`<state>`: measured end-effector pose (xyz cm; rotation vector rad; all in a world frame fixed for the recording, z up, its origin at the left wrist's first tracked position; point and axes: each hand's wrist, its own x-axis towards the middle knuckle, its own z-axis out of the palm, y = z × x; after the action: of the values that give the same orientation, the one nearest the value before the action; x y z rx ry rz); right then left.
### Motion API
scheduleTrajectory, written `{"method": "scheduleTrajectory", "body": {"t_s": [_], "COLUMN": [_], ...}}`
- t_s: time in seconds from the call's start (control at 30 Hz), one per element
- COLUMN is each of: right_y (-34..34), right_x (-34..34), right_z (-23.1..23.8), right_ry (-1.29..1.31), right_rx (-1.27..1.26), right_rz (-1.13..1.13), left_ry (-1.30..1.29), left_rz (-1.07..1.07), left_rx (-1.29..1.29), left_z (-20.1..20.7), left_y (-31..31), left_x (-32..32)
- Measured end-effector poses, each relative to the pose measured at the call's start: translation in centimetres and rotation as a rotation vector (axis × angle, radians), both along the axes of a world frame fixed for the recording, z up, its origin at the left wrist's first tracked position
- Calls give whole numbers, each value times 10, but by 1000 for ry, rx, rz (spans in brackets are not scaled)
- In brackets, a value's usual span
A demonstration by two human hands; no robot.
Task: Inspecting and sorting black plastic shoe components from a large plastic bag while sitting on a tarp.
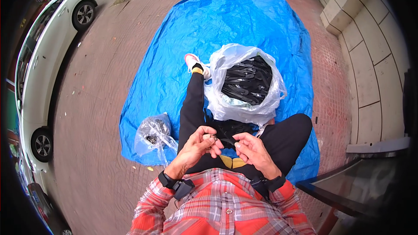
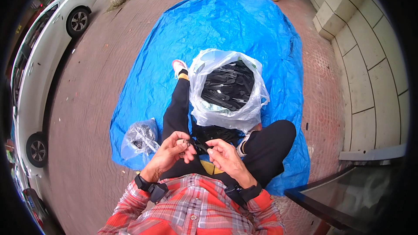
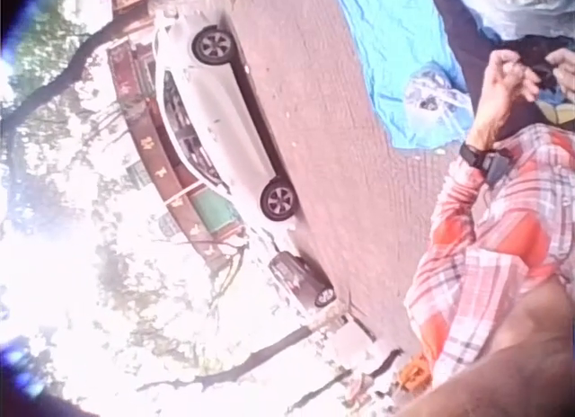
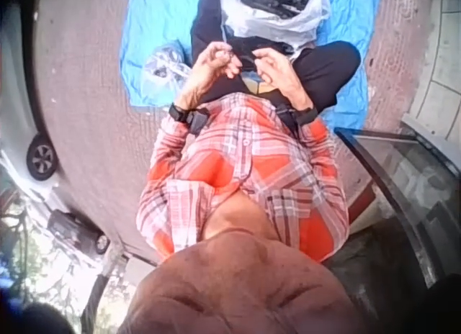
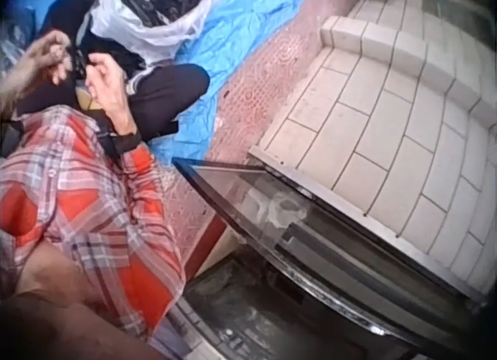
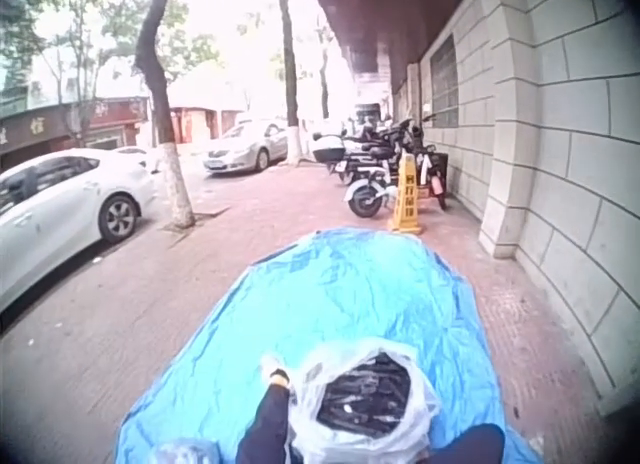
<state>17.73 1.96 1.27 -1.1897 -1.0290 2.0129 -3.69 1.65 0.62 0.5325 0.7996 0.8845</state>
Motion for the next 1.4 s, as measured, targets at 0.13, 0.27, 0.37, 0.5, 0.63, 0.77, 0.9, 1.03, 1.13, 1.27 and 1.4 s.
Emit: {"method": "scheduleTrajectory", "body": {"t_s": [0.13,0.27,0.37,0.5,0.63,0.77,0.9,1.03,1.13,1.27,1.4], "right_y": [0,0,1,0,0,4,10,10,8,12,11], "right_x": [-6,-7,-10,-7,-5,-7,-12,-9,-9,-9,-22], "right_z": [-7,-7,-3,-6,-5,-2,4,8,5,8,5], "right_ry": [-78,-71,-29,127,216,244,262,114,-89,-82,-539], "right_rx": [34,28,-20,-66,-83,-132,-99,-52,154,201,905], "right_rz": [52,116,157,141,130,147,175,160,272,270,57], "left_ry": [177,141,-42,-76,-88,-31,-13,121,148,200,376], "left_rz": [21,29,24,31,10,-30,-85,-21,-42,-37,120], "left_rx": [16,17,7,-26,3,64,38,109,121,198,142], "left_z": [-6,-9,-15,-19,-19,-17,-11,-11,-6,4,-3], "left_y": [0,-3,-5,-5,-5,-7,-14,-16,-15,-16,-16], "left_x": [-6,-8,-4,-1,0,-1,8,6,8,15,21]}}
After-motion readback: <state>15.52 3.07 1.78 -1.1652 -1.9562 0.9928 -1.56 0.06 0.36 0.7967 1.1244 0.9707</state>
